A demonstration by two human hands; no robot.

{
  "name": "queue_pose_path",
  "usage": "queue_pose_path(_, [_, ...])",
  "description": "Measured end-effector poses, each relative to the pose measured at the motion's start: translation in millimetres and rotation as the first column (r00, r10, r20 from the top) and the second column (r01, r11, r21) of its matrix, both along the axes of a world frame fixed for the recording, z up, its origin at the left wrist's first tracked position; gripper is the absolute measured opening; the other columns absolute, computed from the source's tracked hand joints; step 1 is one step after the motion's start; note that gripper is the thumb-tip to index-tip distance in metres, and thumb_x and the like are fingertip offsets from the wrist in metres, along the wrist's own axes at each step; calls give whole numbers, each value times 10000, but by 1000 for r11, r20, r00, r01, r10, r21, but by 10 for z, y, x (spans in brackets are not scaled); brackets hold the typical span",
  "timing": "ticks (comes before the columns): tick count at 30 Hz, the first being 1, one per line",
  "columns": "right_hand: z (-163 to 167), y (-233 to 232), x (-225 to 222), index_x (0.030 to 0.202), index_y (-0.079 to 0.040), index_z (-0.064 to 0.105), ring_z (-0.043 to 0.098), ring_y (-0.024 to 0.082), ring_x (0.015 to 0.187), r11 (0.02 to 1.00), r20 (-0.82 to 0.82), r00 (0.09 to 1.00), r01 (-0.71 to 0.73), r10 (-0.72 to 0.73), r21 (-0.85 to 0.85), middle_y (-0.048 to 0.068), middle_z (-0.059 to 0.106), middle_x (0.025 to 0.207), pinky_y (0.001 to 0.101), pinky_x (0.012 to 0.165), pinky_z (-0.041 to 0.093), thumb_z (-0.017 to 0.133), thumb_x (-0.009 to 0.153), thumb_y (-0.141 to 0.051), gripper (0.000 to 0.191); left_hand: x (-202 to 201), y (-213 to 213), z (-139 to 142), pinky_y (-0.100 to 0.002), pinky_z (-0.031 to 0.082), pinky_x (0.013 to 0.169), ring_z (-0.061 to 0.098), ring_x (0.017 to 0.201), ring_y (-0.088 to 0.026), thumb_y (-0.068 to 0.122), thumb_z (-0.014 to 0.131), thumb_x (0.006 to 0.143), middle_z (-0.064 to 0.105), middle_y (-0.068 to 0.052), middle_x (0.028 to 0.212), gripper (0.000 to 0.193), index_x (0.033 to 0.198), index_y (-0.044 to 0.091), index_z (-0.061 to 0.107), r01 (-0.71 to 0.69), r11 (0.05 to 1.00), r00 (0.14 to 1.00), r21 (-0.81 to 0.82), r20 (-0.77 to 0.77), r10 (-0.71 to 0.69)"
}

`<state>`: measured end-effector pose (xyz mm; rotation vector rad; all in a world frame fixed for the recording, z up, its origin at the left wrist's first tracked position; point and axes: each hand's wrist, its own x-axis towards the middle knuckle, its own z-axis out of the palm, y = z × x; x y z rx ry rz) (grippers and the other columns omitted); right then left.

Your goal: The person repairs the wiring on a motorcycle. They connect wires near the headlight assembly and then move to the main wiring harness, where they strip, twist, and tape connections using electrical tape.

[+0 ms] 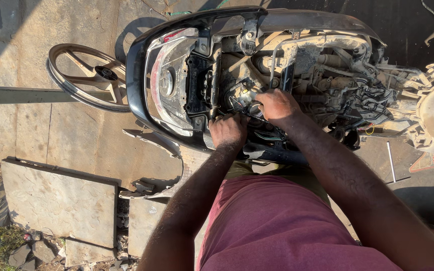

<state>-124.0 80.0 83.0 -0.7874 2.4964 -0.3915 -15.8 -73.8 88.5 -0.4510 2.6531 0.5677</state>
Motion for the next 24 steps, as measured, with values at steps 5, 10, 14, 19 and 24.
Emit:
queue_pose_path(5, [-187,43,15,1171,-76,741,741,343,962,988,235,961,152,-144,-19,163,757,1029,463,869,577,755,859,-175,328,-77,-14,82,-570,343,1125,716,964,-254,527,602,980,738,-72,880,392,1030,173,763,-25,998,992,54,127,18])
queue_pose_path(10, [-273,88,12,1201,-31,717,796,352,949,916,641,673,380,-370,130,198,781,1024,437,876,596,651,1017,-336,361,-153,19,61,-538,348,1146,718,993,-262,558,691,892,743,-82,897,452,1041,135,742,-129,992,977,-5,172,128])
queue_pose_path(14, [-350,95,103,1202,-22,698,730,324,1013,990,264,961,114,-88,-86,179,738,1098,419,894,571,792,820,-198,431,-209,32,52,-506,401,1107,726,999,-265,515,661,948,754,-101,925,422,1090,121,716,-136,991,965,-14,225,136])
queue_pose_path(19, [-511,143,211,1179,-75,754,745,307,1018,960,163,974,192,-160,-205,140,767,1117,405,930,584,691,866,-111,321,-348,-51,183,-443,602,894,727,1006,-292,545,647,980,733,-163,1006,505,1117,60,670,-152,987,930,45,346,127])
queue_pose_path(24, [-638,176,213,1129,-92,771,733,314,962,972,85,992,110,-95,-205,130,768,1030,424,881,583,739,911,-195,243,-511,-283,451,-425,618,825,740,978,-286,332,672,978,748,-154,988,409,1275,72,565,17,1000,958,-14,286,-13])
